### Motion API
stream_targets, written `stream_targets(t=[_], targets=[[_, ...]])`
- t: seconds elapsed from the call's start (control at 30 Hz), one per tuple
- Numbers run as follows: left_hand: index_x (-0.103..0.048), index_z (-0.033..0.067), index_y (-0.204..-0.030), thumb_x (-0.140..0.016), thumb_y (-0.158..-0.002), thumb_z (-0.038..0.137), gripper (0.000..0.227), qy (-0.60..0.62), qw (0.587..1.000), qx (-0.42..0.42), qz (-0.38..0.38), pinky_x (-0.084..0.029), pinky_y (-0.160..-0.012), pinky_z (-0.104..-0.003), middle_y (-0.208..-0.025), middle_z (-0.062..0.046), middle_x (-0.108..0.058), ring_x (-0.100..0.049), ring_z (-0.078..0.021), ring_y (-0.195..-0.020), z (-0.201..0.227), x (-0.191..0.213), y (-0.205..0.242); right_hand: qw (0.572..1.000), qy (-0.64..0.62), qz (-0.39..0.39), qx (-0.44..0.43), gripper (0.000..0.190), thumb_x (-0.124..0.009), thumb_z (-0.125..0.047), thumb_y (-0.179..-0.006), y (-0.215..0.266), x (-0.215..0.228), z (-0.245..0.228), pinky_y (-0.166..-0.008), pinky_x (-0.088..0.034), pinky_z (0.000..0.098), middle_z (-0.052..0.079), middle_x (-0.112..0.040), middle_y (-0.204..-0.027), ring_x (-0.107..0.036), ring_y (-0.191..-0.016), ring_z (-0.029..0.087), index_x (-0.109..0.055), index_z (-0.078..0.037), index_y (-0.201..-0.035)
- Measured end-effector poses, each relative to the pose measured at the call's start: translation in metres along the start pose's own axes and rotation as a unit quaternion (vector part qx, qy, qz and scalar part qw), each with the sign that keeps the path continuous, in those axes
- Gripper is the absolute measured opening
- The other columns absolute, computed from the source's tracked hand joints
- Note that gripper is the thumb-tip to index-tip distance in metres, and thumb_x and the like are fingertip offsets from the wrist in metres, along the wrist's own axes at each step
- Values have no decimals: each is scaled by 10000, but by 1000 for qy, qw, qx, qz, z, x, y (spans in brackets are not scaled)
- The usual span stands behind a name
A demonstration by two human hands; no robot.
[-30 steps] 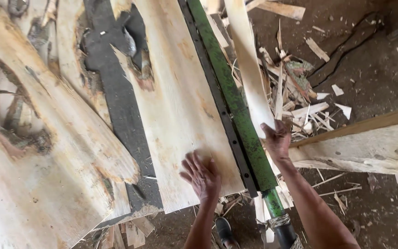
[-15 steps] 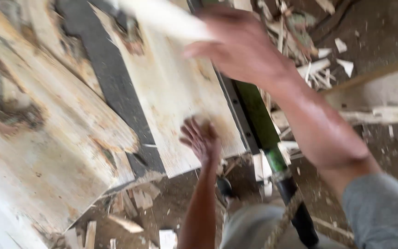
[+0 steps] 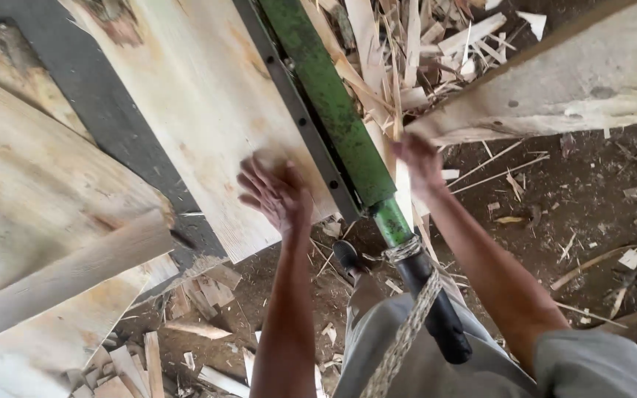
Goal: The recorder is cutting and sorting large pieces of wood veneer using a manual lever-operated cutting machine in a workshop environment.
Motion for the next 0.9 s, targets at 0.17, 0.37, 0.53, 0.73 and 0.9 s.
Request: stream_targets(t=[0.17,0.37,0.53,0.73,0.9], targets=[[-144,217,-1625,-357,-1027,679,785,16,998,-30,47,26,-1209,-734,-1710,-258,-100,-49,-504,-1562,-6,-6,-6,758,526,2,-385,659,-774,-332,-870,185,167,224,-1016,-511,470,207,-663,-1350,-645,-1204,341,-568,-75,-1441],[-160,236,-1622,-376,-1038,641,743,33,998,-29,47,27,-1218,-731,-1711,-241,-131,-67,-508,-1563,1,1,-4,693,500,35,-517,873,-834,-407,-808,215,184,200,-1105,-456,464,223,-607,-1418,-605,-1286,357,-454,-81,-1524],[-208,236,-1592,-392,-1043,619,694,23,996,-48,68,-47,-1227,-742,-1670,-194,-266,-233,-457,-1545,17,21,5,694,494,4,-523,865,-880,-388,-782,215,182,255,-1065,-450,492,221,-596,-1380,-559,-1272,384,-463,-55,-1463],[-241,242,-1573,-413,-1036,596,666,12,995,-64,74,-60,-1207,-753,-1639,-179,-323,-296,-442,-1518,8,10,0,658,527,25,-537,599,-779,-270,-876,210,142,229,-1017,-506,513,195,-679,-1296,-631,-1207,362,-551,-51,-1385],[-167,221,-1622,-381,-1072,584,692,5,995,-67,71,-25,-1214,-735,-1702,-223,-198,-132,-505,-1558,5,3,-2,794,555,-35,-243,507,-543,-81,-950,212,118,220,-796,-528,327,125,-508,-1280,-588,-1008,207,-302,-18,-1392]])
Point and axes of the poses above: each hand's wrist, its own y-axis away from the middle knuckle, its own x-axis out of the back of the hand, z = x × y, the point moved 10 cm from there along -y, towards the middle knuckle
